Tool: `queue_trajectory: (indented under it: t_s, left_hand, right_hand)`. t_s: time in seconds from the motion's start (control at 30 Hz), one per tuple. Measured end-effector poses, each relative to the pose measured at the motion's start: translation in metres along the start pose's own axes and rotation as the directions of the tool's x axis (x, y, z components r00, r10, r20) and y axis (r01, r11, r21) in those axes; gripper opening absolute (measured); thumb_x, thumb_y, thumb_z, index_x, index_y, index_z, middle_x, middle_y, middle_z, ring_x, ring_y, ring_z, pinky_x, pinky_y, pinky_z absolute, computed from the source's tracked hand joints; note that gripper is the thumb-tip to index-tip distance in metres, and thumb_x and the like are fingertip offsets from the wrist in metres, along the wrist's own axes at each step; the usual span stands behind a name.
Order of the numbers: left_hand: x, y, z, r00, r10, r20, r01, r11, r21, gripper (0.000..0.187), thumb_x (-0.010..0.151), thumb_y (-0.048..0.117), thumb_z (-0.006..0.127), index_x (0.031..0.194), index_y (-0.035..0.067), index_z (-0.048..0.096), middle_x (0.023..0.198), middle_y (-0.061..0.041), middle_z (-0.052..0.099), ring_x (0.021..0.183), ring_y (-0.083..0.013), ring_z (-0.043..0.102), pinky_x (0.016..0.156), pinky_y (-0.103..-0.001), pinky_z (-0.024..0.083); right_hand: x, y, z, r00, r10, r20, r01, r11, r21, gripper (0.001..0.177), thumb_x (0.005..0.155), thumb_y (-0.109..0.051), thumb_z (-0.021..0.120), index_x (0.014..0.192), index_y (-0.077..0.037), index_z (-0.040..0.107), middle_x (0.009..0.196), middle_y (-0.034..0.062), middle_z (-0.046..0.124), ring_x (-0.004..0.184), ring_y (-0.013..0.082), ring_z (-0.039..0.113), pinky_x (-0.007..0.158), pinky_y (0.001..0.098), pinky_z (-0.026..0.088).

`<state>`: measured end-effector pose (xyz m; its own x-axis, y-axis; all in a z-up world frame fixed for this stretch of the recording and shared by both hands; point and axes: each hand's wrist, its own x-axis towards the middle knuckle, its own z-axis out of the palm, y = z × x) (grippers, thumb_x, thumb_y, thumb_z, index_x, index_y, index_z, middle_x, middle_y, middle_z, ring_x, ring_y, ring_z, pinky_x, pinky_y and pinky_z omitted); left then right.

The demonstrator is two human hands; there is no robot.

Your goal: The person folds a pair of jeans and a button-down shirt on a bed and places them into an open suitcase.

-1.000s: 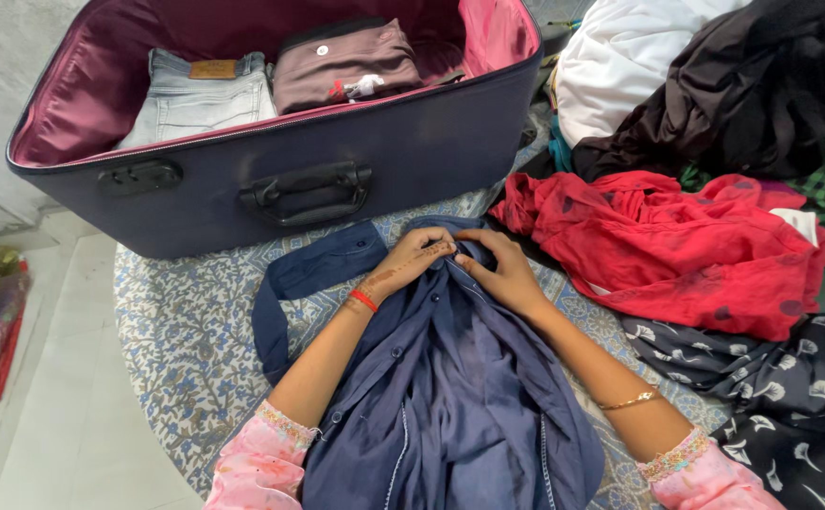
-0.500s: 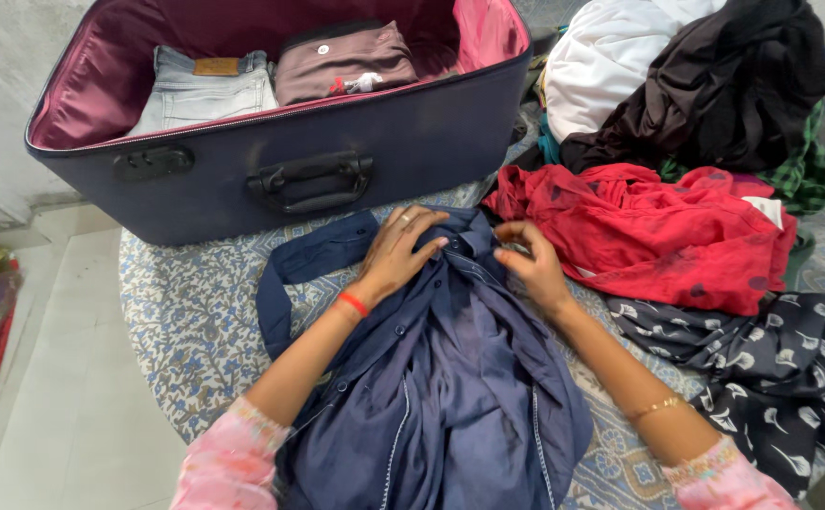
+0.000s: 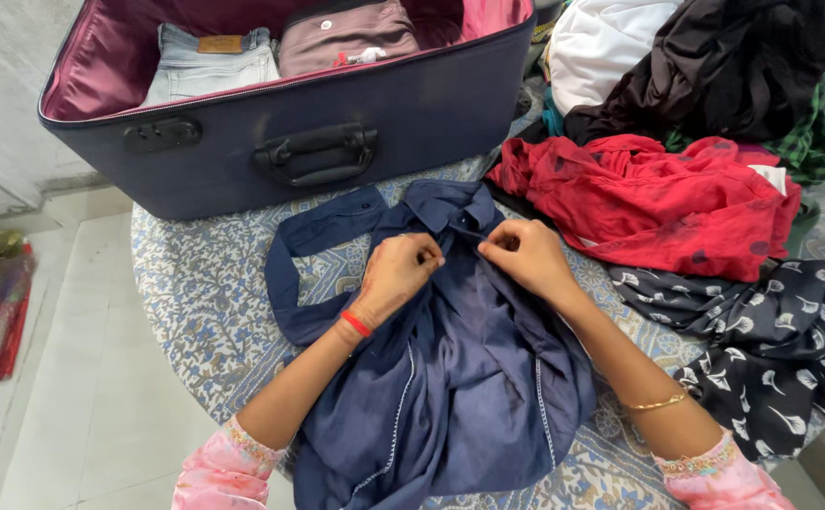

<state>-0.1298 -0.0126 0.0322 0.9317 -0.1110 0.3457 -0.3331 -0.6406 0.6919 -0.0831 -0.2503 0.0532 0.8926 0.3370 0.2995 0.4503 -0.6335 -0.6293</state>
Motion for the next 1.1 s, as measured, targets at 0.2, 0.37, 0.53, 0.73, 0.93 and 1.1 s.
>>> queue_trajectory:
  t_s: [0.2, 0.37, 0.53, 0.73, 0.93, 1.1]
  left_hand:
    - [-0.004, 0.014, 0.026, 0.955, -0.288, 0.071, 0.251, 0.659, -0.709, 0.021, 0.089, 0.015, 0.079, 0.101, -0.002, 0.077, 0.090, -0.007, 0.078, 0.082, -0.0094, 0.072, 0.073, -0.022, 0.056]
    - [-0.013, 0.011, 0.048, 0.939, -0.342, 0.018, 0.226, 0.579, -0.783, 0.019, 0.090, 0.012, 0.076, 0.102, -0.003, 0.077, 0.092, -0.006, 0.078, 0.083, -0.0089, 0.072, 0.076, -0.021, 0.057]
    - [-0.019, 0.002, 0.061, 0.930, -0.366, -0.024, 0.202, 0.566, -0.799, 0.019, 0.091, 0.011, 0.076, 0.104, -0.003, 0.077, 0.092, -0.005, 0.077, 0.083, -0.0072, 0.069, 0.076, -0.020, 0.054]
    - [-0.020, 0.001, 0.064, 0.917, -0.397, -0.043, 0.215, 0.582, -0.784, 0.019, 0.091, 0.013, 0.077, 0.103, -0.002, 0.077, 0.091, -0.004, 0.077, 0.083, -0.0062, 0.068, 0.076, -0.020, 0.053]
    - [-0.020, 0.011, 0.059, 0.915, -0.396, -0.075, 0.223, 0.652, -0.725, 0.019, 0.090, 0.014, 0.077, 0.101, -0.002, 0.078, 0.088, -0.003, 0.077, 0.080, -0.0060, 0.068, 0.074, -0.021, 0.054]
    - [-0.021, 0.017, 0.053, 0.922, -0.375, -0.093, 0.218, 0.703, -0.677, 0.019, 0.090, 0.014, 0.077, 0.102, -0.001, 0.079, 0.086, -0.004, 0.078, 0.078, -0.0063, 0.068, 0.074, -0.021, 0.054]
  right_hand:
    - [-0.015, -0.012, 0.009, 0.997, 0.072, -0.035, -0.042, 0.839, 0.542, 0.020, 0.091, -0.018, 0.078, 0.094, 0.001, 0.074, 0.081, 0.0024, 0.071, 0.071, 0.0038, 0.061, 0.065, 0.0214, 0.049]
    - [-0.029, -0.028, 0.029, 0.988, 0.097, -0.120, -0.042, 0.916, 0.398, 0.019, 0.087, -0.017, 0.077, 0.097, -0.001, 0.073, 0.082, -0.0003, 0.073, 0.069, 0.0040, 0.065, 0.062, 0.0214, 0.050]
    - [-0.034, -0.021, 0.042, 0.986, 0.082, -0.148, -0.020, 0.926, 0.378, 0.016, 0.088, -0.014, 0.077, 0.097, -0.001, 0.073, 0.083, -0.0015, 0.072, 0.070, 0.0030, 0.066, 0.062, 0.0202, 0.051]
    - [-0.034, 0.000, 0.057, 0.982, 0.165, -0.088, -0.089, 0.825, 0.558, 0.014, 0.089, -0.010, 0.077, 0.096, 0.000, 0.073, 0.082, -0.0013, 0.071, 0.069, 0.0023, 0.063, 0.061, 0.0192, 0.049]
    - [-0.036, -0.003, 0.055, 0.977, 0.202, -0.073, -0.125, 0.809, 0.575, 0.013, 0.090, -0.011, 0.075, 0.094, 0.001, 0.075, 0.080, -0.0030, 0.071, 0.068, 0.0011, 0.061, 0.061, 0.0182, 0.047]
    - [-0.036, 0.019, 0.050, 0.978, 0.206, 0.039, -0.167, 0.653, 0.739, 0.027, 0.099, -0.012, 0.058, 0.095, 0.003, 0.080, 0.078, -0.0037, 0.067, 0.069, 0.0011, 0.052, 0.062, 0.0189, 0.039]
